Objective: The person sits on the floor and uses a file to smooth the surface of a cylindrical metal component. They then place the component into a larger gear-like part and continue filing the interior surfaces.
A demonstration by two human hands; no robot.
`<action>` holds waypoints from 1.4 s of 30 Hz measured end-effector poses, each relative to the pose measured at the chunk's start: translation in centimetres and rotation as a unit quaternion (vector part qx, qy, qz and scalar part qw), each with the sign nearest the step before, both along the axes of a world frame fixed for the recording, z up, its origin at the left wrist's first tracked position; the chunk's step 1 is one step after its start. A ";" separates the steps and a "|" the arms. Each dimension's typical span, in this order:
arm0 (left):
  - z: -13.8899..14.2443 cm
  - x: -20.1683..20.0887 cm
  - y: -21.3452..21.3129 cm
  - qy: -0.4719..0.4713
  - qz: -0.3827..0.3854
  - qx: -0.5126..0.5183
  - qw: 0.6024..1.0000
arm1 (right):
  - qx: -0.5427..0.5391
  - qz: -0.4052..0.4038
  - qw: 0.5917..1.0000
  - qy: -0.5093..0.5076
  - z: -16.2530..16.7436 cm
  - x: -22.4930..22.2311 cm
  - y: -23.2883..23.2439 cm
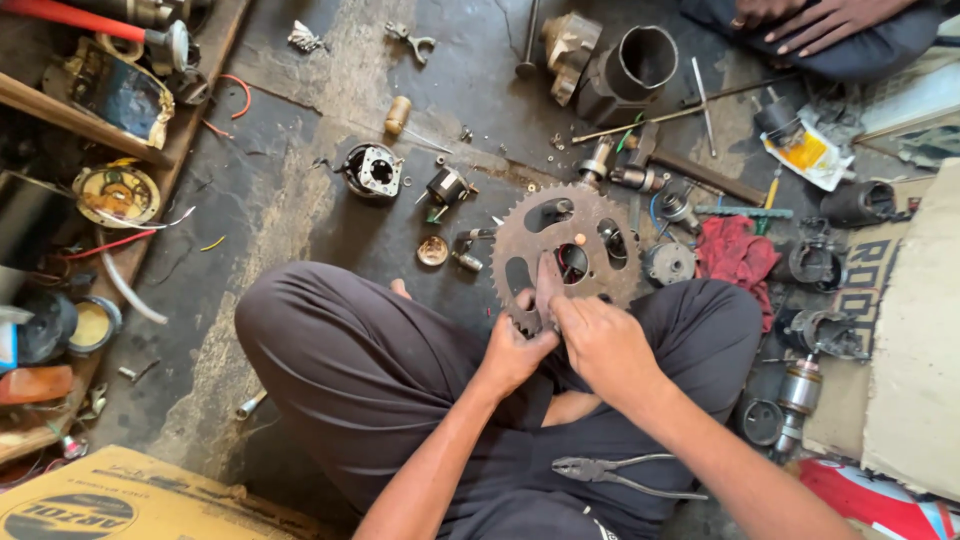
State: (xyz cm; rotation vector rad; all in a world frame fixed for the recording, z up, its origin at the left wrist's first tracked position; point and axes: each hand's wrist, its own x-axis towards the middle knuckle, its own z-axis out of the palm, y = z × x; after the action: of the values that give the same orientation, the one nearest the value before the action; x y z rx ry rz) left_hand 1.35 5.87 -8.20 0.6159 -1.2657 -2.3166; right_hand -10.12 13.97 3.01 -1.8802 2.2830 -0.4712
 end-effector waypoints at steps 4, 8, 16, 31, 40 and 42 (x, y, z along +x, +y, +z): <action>0.5 0.2 -0.1 -0.005 0.000 0.024 1.000 | -0.025 -0.021 0.999 0.012 -0.7 -1.2 -3.2; 0.8 -0.1 -0.3 -0.014 0.001 0.011 1.000 | -0.058 -0.019 0.998 -0.004 0.1 -2.1 -4.4; -0.2 0.2 0.2 -0.003 -0.001 0.000 1.000 | -0.019 -0.006 1.000 0.005 0.2 0.2 -0.4; -0.1 0.1 0.0 -0.001 -0.006 0.011 1.000 | -0.025 0.015 0.999 0.025 -0.6 -0.3 0.7; 0.7 0.0 -0.3 0.004 -0.006 0.046 0.999 | -0.069 -0.001 0.998 0.008 -0.6 -2.6 -3.7; 0.6 -0.1 -0.3 0.006 -0.006 0.016 1.000 | -0.079 0.008 0.997 -0.007 0.3 -2.4 -2.0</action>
State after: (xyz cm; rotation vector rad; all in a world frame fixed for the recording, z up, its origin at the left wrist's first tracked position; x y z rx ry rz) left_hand 1.25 5.55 -7.62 0.6061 -1.2327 -2.3501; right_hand -12.52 11.96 3.31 -1.9589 2.2806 -0.6791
